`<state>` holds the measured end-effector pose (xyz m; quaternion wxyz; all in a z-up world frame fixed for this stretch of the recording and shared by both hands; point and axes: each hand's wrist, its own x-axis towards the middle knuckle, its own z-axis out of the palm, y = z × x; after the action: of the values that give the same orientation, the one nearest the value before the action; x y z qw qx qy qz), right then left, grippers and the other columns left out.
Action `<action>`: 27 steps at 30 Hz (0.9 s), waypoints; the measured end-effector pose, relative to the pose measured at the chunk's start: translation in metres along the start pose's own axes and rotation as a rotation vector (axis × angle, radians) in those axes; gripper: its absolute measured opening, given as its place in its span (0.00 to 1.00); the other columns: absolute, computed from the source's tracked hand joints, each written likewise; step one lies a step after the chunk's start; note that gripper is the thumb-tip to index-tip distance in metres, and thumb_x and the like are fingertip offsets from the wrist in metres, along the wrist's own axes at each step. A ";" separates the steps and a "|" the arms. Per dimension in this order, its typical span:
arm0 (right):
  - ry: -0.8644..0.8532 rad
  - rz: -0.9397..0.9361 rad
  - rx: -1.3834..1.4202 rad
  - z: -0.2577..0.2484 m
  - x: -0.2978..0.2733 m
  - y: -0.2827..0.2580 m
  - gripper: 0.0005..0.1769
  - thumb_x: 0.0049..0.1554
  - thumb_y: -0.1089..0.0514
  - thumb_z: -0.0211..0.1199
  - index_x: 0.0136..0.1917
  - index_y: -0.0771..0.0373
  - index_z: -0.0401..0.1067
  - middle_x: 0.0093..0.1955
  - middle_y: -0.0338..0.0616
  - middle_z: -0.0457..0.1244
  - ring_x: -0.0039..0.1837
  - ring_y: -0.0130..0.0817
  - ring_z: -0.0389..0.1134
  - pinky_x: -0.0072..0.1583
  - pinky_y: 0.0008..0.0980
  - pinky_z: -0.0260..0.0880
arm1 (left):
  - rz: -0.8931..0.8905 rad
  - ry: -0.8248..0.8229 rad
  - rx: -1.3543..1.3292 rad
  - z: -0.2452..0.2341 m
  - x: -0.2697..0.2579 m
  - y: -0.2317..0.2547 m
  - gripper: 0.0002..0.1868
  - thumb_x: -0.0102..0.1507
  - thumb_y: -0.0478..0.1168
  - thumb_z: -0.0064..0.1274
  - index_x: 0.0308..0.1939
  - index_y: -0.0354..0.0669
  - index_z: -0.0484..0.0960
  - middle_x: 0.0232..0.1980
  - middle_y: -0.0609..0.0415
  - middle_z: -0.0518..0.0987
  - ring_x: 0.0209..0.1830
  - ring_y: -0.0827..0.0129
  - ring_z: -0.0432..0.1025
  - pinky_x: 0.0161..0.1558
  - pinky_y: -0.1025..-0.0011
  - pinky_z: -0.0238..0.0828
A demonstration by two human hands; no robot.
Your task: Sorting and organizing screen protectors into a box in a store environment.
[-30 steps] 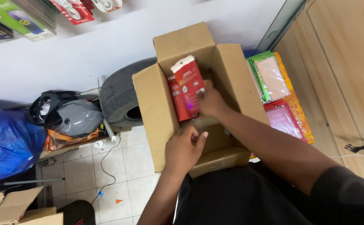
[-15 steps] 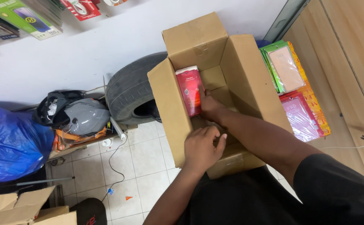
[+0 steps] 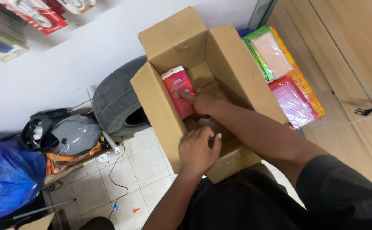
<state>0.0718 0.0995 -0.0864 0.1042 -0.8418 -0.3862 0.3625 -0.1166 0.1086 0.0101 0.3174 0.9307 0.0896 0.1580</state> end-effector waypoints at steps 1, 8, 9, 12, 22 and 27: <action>0.002 0.011 0.010 -0.007 -0.012 -0.003 0.65 0.45 0.54 0.79 0.83 0.31 0.39 0.83 0.67 0.27 0.75 0.63 0.55 0.70 0.45 0.63 | 0.007 -0.012 -0.004 -0.001 -0.001 -0.001 0.12 0.61 0.45 0.62 0.31 0.45 0.76 0.30 0.53 0.79 0.33 0.55 0.74 0.37 0.56 0.69; 0.424 -0.174 0.212 -0.046 -0.137 0.013 0.42 0.52 0.48 0.75 0.74 0.55 0.60 0.65 0.57 0.61 0.61 0.54 0.67 0.59 0.48 0.70 | -0.047 -0.120 0.153 0.009 0.015 0.018 0.12 0.60 0.48 0.60 0.36 0.43 0.80 0.38 0.48 0.80 0.41 0.49 0.74 0.42 0.53 0.70; 0.581 -0.225 0.351 -0.044 -0.156 0.020 0.34 0.54 0.50 0.73 0.70 0.57 0.66 0.61 0.56 0.65 0.57 0.50 0.70 0.55 0.44 0.73 | -0.054 -0.137 0.209 0.012 0.019 0.026 0.13 0.61 0.47 0.59 0.39 0.41 0.80 0.43 0.45 0.80 0.46 0.46 0.72 0.44 0.50 0.69; 1.035 -0.126 0.484 -0.014 -0.191 0.069 0.14 0.58 0.56 0.69 0.56 0.60 0.74 0.52 0.48 0.69 0.49 0.39 0.73 0.50 0.33 0.75 | 0.088 -0.128 0.087 0.031 0.037 0.058 0.13 0.63 0.45 0.55 0.46 0.40 0.80 0.52 0.43 0.78 0.56 0.47 0.69 0.53 0.48 0.66; 0.622 0.754 0.212 0.047 -0.215 0.245 0.65 0.34 0.40 0.85 0.74 0.62 0.54 0.75 0.57 0.48 0.76 0.60 0.48 0.62 0.67 0.60 | 0.217 -0.418 0.214 0.111 0.072 0.100 0.19 0.59 0.54 0.60 0.34 0.39 0.85 0.43 0.49 0.81 0.60 0.55 0.68 0.71 0.42 0.44; 0.656 0.627 0.225 0.073 -0.208 0.276 0.66 0.32 0.38 0.84 0.74 0.65 0.54 0.78 0.58 0.48 0.76 0.60 0.50 0.67 0.65 0.61 | 0.200 -0.348 0.242 0.117 0.070 0.101 0.17 0.56 0.52 0.62 0.32 0.40 0.84 0.41 0.51 0.80 0.55 0.57 0.69 0.69 0.45 0.44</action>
<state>0.0890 -0.2471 -0.1539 0.1967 -0.9715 -0.0184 0.1309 -0.0036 -0.0171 0.0015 0.1968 0.9795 -0.0407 0.0139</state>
